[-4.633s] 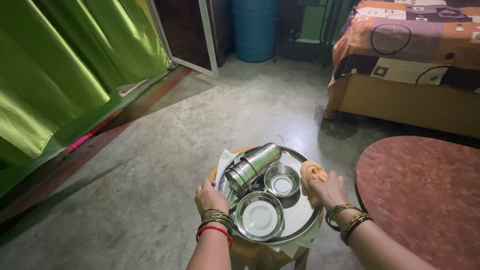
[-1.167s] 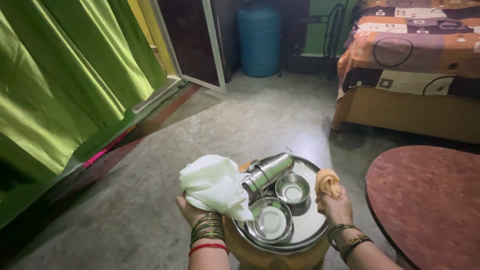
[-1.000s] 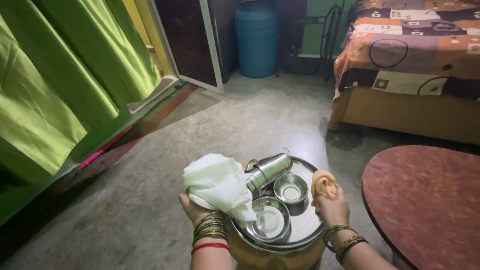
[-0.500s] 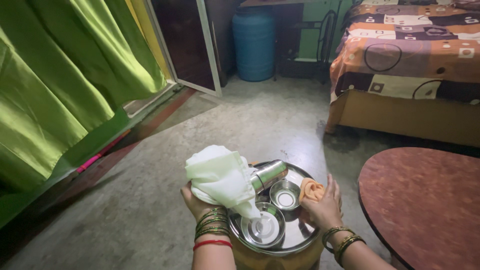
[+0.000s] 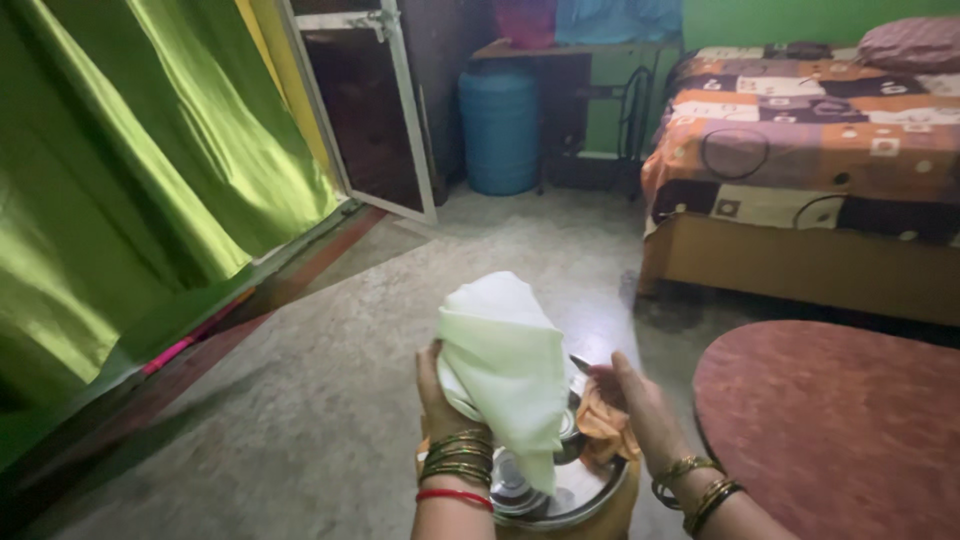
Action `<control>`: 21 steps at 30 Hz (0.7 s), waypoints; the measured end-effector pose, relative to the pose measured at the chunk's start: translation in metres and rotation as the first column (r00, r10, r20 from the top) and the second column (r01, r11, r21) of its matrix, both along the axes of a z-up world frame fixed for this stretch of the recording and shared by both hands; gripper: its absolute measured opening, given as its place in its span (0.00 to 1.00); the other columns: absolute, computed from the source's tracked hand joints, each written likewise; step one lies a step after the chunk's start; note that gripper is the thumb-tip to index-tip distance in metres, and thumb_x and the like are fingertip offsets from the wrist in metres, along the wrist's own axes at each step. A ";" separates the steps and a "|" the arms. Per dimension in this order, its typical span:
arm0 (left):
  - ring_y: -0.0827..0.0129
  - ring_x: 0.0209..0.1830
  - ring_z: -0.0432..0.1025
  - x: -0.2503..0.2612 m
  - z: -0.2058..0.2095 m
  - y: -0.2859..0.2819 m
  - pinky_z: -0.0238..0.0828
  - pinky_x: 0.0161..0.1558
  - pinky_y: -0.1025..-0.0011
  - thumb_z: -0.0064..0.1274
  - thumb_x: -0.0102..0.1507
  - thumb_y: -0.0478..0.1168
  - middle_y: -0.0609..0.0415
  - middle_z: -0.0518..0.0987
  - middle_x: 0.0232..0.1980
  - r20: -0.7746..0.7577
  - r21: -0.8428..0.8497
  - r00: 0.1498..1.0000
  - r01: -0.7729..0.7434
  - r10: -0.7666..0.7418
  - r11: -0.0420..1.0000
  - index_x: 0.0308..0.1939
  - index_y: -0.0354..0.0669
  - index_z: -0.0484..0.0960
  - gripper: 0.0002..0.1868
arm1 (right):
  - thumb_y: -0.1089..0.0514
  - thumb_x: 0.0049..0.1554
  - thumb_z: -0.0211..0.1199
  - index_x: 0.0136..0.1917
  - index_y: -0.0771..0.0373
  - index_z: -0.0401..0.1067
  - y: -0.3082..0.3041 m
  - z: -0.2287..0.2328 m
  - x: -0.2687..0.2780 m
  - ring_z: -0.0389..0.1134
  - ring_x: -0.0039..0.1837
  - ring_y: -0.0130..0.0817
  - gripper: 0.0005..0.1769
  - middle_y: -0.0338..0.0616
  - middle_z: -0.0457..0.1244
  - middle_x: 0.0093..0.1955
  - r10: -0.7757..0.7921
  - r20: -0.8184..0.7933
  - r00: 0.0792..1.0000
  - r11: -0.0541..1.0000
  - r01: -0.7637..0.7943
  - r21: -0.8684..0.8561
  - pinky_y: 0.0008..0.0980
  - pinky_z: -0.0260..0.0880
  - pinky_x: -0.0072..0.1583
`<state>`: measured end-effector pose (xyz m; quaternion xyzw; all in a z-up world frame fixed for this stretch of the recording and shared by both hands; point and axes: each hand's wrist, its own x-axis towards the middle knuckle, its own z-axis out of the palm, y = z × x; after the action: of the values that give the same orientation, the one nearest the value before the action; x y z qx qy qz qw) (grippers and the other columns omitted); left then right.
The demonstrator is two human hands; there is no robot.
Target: The person wipes a table with a cloth, folds and arranges several white napkins on the surface, and cleans various metal dishes including plates, bowls, and cups with a small orange sponge.
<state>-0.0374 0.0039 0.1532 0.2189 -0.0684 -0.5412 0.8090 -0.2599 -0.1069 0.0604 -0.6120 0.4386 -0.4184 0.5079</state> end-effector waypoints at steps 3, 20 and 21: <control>0.51 0.51 0.77 -0.028 0.013 -0.006 0.76 0.52 0.55 0.39 0.61 0.57 0.41 0.81 0.55 0.069 -0.110 0.984 0.171 -0.164 0.979 0.58 0.37 0.78 0.33 | 0.17 0.58 0.40 0.67 0.66 0.72 0.027 0.057 0.004 0.68 0.64 0.46 0.54 0.53 0.69 0.63 0.128 0.452 0.883 0.833 -0.343 0.434 0.46 0.64 0.67; 0.61 0.52 0.79 -0.203 -0.028 -0.037 0.75 0.55 0.64 0.51 0.61 0.40 0.46 0.83 0.54 0.894 0.376 0.209 0.132 -0.396 0.917 0.68 0.52 0.73 0.29 | 0.63 0.51 0.67 0.63 0.67 0.70 0.033 0.075 -0.218 0.73 0.50 0.39 0.26 0.49 0.70 0.53 -0.307 0.319 0.897 0.944 0.245 0.219 0.42 0.76 0.52; 0.62 0.54 0.79 -0.216 -0.035 -0.042 0.74 0.57 0.66 0.54 0.60 0.39 0.46 0.83 0.55 0.943 0.317 0.068 0.110 -0.326 0.942 0.67 0.52 0.73 0.30 | 0.63 0.51 0.66 0.63 0.66 0.70 0.033 0.070 -0.235 0.73 0.50 0.39 0.26 0.48 0.70 0.53 -0.324 0.318 0.891 0.938 0.260 0.230 0.42 0.77 0.52</control>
<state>-0.2535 -0.0383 0.1184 0.5746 -0.5774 -0.3742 0.4431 -0.4949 -0.0734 0.1304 -0.4055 0.4642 -0.5512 0.5624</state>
